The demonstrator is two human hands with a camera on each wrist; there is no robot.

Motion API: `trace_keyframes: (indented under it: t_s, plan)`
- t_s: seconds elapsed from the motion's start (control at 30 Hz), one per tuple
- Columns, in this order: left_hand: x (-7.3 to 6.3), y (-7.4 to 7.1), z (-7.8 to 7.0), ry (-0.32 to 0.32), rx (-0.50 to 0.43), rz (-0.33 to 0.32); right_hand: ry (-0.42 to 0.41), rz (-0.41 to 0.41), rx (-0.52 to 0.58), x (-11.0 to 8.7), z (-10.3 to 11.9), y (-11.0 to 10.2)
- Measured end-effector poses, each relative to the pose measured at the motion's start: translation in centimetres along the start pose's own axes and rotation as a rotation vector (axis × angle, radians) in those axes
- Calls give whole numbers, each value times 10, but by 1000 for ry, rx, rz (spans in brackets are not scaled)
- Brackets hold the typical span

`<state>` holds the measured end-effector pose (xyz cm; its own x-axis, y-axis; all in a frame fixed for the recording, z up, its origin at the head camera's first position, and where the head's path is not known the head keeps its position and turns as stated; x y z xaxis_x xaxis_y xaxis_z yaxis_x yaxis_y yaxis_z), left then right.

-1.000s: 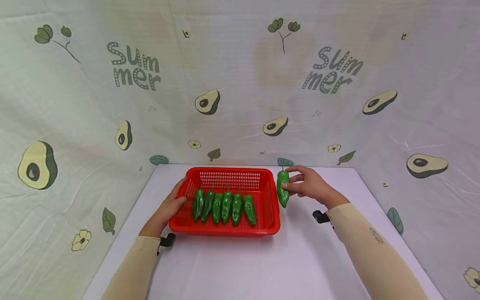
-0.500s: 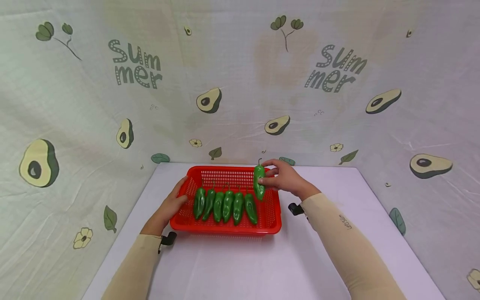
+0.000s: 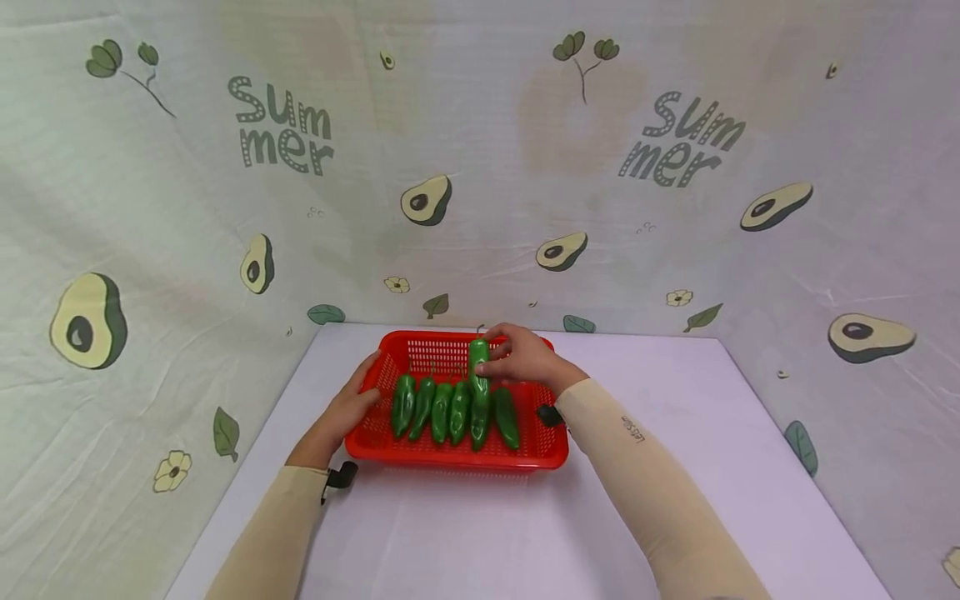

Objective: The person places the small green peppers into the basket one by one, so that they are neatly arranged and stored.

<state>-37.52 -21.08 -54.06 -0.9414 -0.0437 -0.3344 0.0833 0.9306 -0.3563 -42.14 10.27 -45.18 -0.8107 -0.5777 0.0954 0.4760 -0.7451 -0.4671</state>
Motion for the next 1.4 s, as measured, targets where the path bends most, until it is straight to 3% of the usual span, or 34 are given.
trace_keyframes:
  t_s: [0.47, 0.73, 1.03, 1.2, 1.4]
  plan:
    - [0, -2, -2, 15, 21, -19, 29, 115, -30, 23, -6, 37]
    - [-2, 0, 1, 9, 38, -39, 57, 149, -63, 28, -23, 47]
    - [-2, -2, -2, 29, 46, -52, 37, 185, -133, 29, -20, 49]
    - [-2, -3, -2, 24, 53, -57, 19, 199, -210, 29, -18, 50]
    - [-3, -2, -1, 18, 34, -42, -47, 262, -412, 31, -14, 55]
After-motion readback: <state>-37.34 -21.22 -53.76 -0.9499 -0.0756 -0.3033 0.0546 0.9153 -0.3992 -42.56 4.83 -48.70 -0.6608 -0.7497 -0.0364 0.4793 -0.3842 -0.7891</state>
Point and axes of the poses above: each hand's wrist, its own x-axis towards the middle knuckle, its own y-axis out of the palm, z = x × y, the point moved 8 cm from there along x, towards the middle knuckle, and after that the axes turned 15 degrees about -y, right-handed, at the moved point
